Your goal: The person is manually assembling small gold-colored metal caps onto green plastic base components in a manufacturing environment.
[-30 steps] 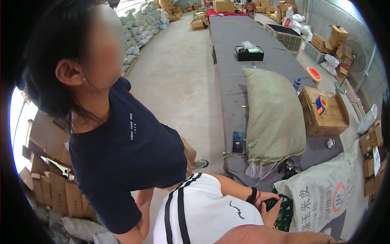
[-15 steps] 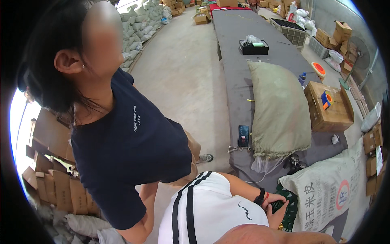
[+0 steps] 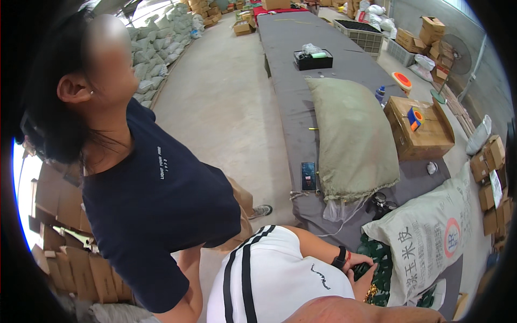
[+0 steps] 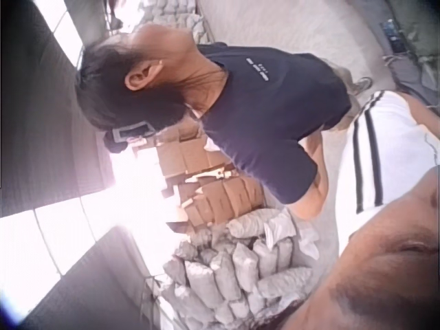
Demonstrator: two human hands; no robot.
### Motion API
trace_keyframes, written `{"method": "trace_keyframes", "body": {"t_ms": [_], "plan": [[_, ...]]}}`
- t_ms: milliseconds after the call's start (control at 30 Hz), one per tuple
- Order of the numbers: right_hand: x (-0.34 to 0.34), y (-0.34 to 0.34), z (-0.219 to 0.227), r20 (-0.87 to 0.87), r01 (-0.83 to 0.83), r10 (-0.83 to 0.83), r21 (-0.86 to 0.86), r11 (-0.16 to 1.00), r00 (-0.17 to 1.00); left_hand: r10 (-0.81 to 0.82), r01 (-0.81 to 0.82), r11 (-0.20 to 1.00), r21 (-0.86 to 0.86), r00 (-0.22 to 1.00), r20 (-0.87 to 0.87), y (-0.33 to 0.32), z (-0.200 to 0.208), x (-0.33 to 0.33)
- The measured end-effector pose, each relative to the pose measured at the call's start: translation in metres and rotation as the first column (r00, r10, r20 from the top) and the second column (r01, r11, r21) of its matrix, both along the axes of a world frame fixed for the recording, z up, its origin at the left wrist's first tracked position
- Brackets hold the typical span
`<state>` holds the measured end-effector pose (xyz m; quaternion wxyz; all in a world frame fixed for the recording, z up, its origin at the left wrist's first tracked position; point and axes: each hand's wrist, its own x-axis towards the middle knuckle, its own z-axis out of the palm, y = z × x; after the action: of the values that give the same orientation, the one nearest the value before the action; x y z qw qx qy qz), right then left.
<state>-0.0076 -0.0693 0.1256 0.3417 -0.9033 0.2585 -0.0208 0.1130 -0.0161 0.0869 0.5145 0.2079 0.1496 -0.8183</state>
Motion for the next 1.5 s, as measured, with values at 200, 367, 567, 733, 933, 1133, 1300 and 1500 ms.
{"method": "trace_keyframes", "body": {"t_ms": [200,367,567,733,933,1133,1300,1500], "plan": [[0.001,0.003,0.004,0.018,-0.011,0.011,-0.006,1.000,1.000,-0.102,0.104,0.994,-0.035,0.992,0.070,-0.013,-0.037,0.003],[0.020,0.003,-0.004,-0.011,-0.065,0.065,0.032,0.997,0.998,0.045,-0.048,0.998,-0.040,0.997,-0.065,-0.002,-0.055,0.015],[0.006,0.009,0.000,0.066,-0.066,0.072,-0.087,0.994,0.995,0.015,-0.020,0.992,-0.126,0.999,-0.041,-0.007,-0.044,0.010],[0.001,0.004,-0.003,0.074,-0.093,0.099,-0.079,0.993,0.992,0.030,-0.036,0.994,-0.101,0.998,-0.061,-0.006,-0.040,0.009],[0.010,0.008,0.000,0.104,-0.056,0.060,-0.040,0.998,0.993,0.071,-0.072,0.997,-0.034,0.997,-0.029,-0.004,-0.046,0.022],[0.013,0.004,-0.008,0.164,-0.030,0.049,-0.120,0.992,0.985,-0.024,0.010,0.981,-0.194,0.997,-0.068,-0.007,-0.036,0.025],[0.012,0.004,0.001,0.178,0.044,-0.042,-0.007,0.999,0.983,0.001,-0.004,0.977,-0.212,1.000,-0.014,0.000,-0.013,0.022],[0.011,-0.002,-0.003,0.223,-0.038,0.025,0.054,0.998,0.974,-0.027,0.038,0.991,-0.126,0.995,0.091,0.002,-0.026,0.028]]}}
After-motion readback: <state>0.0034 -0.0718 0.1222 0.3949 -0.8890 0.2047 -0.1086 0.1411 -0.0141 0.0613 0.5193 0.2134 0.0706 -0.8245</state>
